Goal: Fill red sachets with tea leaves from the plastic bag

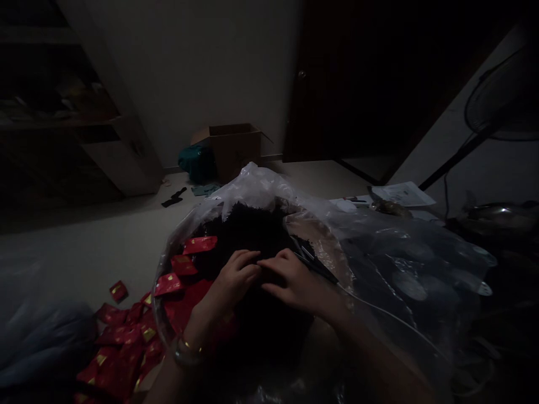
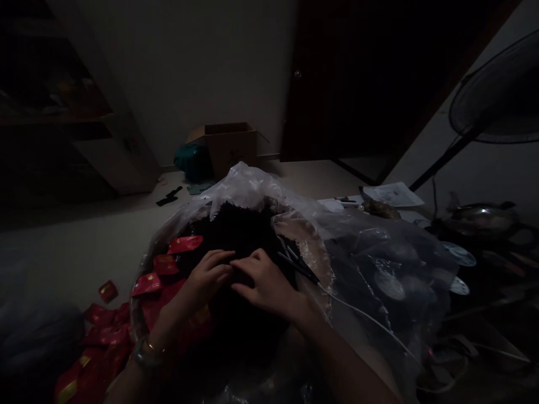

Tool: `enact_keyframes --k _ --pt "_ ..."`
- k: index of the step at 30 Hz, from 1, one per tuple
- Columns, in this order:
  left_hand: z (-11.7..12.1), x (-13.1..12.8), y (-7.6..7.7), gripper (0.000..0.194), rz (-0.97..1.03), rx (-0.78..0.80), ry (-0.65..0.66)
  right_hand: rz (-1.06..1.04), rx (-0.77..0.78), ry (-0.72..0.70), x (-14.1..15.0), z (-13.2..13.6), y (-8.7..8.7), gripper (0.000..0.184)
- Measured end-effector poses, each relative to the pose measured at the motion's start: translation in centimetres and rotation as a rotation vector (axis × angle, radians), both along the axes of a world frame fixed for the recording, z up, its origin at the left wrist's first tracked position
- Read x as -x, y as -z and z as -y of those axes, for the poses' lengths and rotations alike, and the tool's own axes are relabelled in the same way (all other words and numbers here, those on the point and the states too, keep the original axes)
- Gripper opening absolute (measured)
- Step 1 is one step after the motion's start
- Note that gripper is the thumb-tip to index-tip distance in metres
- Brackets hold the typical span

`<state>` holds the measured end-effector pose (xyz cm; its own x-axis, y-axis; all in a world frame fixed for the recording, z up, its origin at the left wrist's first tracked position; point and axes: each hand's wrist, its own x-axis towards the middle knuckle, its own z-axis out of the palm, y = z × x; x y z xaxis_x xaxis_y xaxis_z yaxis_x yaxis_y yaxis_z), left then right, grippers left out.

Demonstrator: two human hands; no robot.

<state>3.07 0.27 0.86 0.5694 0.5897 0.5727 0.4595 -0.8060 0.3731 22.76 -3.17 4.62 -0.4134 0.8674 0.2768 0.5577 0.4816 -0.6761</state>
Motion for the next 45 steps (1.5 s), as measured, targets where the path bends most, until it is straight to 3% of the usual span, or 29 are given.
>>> enact_keyframes --k 4,8,10,12,13,16,20,27,31,34,39,43,45 --pt "0.2 -0.8 0.7 0.017 0.112 0.174 -0.019 0.263 0.054 -0.011 0.8 -0.4 1.4 0.014" --pt "0.3 -1.4 1.5 0.023 0.167 0.27 -0.045 0.254 0.072 0.05 0.3 -1.4 2.8 0.013" --pt "0.1 -1.6 1.8 0.047 0.18 0.352 -0.069 0.17 0.037 0.129 -0.3 -1.9 3.0 0.014" --pt "-0.1 -1.6 2.0 0.078 0.142 0.518 -0.102 0.076 0.009 0.228 -0.9 -2.2 2.8 0.018" --pt "-0.2 -1.7 2.1 0.083 0.11 0.613 -0.109 0.039 0.004 0.26 -1.1 -2.3 2.7 0.019" --pt "-0.5 -1.8 2.1 0.06 0.066 0.839 -0.048 -0.014 0.021 0.234 -1.6 -2.4 2.1 0.021" --pt "-0.4 -2.1 2.0 0.038 0.101 0.965 0.036 -0.022 0.074 0.02 -1.6 -2.0 1.4 0.027" --pt "-0.2 -2.9 3.6 0.028 0.184 0.876 0.001 0.025 0.041 -0.046 -0.9 -1.3 0.9 0.027" --pt "-0.6 -2.6 3.7 0.028 0.236 0.799 -0.054 -0.229 0.064 0.164 -1.5 -1.5 0.4 0.03" --pt "-0.7 -2.0 3.1 0.029 0.264 0.641 -0.093 -0.234 0.062 0.248 -2.5 -1.6 0.0 0.025" --pt "-0.9 -1.5 2.8 0.027 0.226 0.292 -0.088 -0.202 -0.016 0.128 -2.8 -1.0 -0.6 0.028" --pt "-1.0 -1.6 3.1 0.032 0.083 0.211 -0.127 -0.147 0.039 0.117 -1.2 -0.6 0.2 0.031" --pt "-0.9 -1.7 3.2 0.032 0.024 0.212 -0.134 -0.1 0.038 0.155 -0.4 -0.8 0.9 0.022"
